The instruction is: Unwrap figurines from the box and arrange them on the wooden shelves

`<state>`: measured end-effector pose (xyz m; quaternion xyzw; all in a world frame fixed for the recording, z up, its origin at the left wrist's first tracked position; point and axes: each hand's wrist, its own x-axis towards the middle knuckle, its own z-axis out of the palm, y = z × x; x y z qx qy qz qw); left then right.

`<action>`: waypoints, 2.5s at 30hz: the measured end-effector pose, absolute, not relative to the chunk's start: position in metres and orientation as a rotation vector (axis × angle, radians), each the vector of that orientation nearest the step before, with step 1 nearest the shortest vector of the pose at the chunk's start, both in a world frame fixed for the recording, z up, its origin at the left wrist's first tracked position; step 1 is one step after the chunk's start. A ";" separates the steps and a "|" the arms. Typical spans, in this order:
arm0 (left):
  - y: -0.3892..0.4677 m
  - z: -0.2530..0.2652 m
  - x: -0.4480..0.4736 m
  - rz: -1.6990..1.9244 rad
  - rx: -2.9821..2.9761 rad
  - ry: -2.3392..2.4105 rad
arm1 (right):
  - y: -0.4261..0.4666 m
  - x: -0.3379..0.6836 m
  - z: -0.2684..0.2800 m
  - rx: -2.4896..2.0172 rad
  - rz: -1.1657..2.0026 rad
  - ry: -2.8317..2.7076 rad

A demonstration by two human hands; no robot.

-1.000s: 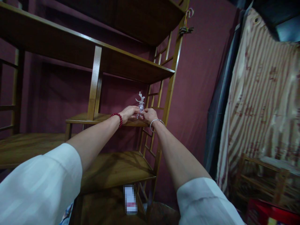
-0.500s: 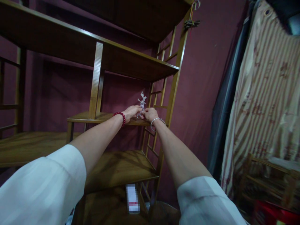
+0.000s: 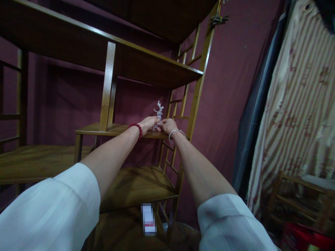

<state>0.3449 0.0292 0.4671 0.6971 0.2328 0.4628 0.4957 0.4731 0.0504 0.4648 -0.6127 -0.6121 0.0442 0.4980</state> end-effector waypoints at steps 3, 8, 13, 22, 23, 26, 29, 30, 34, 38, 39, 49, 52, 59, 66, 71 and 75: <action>0.026 0.467 0.345 1.148 1.648 0.594 | 0.049 0.472 0.464 -1.482 0.117 -1.473; 0.026 0.467 0.344 1.104 1.683 0.544 | 0.056 0.473 0.464 -1.456 0.194 -1.456; 0.029 0.466 0.346 1.065 1.735 0.507 | 0.065 0.478 0.462 -1.470 0.141 -1.473; 0.026 0.467 0.345 1.075 1.707 0.582 | 0.064 0.475 0.463 -1.476 0.165 -1.451; 0.025 0.467 0.345 1.076 1.701 0.589 | 0.063 0.475 0.463 -1.473 0.162 -1.449; 0.023 0.468 0.344 1.082 1.683 0.617 | 0.061 0.473 0.463 -1.471 0.141 -1.442; 0.022 0.469 0.344 1.094 1.662 0.659 | 0.061 0.472 0.463 -1.487 0.126 -1.439; 0.022 0.469 0.344 1.097 1.657 0.668 | 0.061 0.473 0.463 -1.488 0.128 -1.438; 0.024 0.469 0.343 1.095 1.655 0.661 | 0.062 0.473 0.463 -1.475 0.160 -1.434; 0.026 0.469 0.343 1.093 1.647 0.648 | 0.062 0.474 0.462 -1.454 0.188 -1.416; 0.026 0.469 0.344 1.094 1.644 0.648 | 0.062 0.474 0.462 -1.450 0.195 -1.411; 0.018 0.471 0.344 1.090 1.629 0.663 | 0.058 0.472 0.464 -1.416 0.284 -1.399; 0.018 0.471 0.343 1.080 1.633 0.641 | 0.057 0.472 0.464 -1.408 0.297 -1.410; 0.022 0.470 0.344 1.077 1.649 0.634 | 0.059 0.472 0.463 -1.398 0.291 -1.420; 0.024 0.470 0.345 1.076 1.653 0.655 | 0.065 0.476 0.462 -1.432 0.199 -1.440; 0.022 0.470 0.344 1.068 1.679 0.653 | 0.066 0.475 0.461 -1.403 0.235 -1.423; 0.024 0.469 0.344 1.072 1.706 0.651 | 0.064 0.474 0.460 -1.393 0.246 -1.426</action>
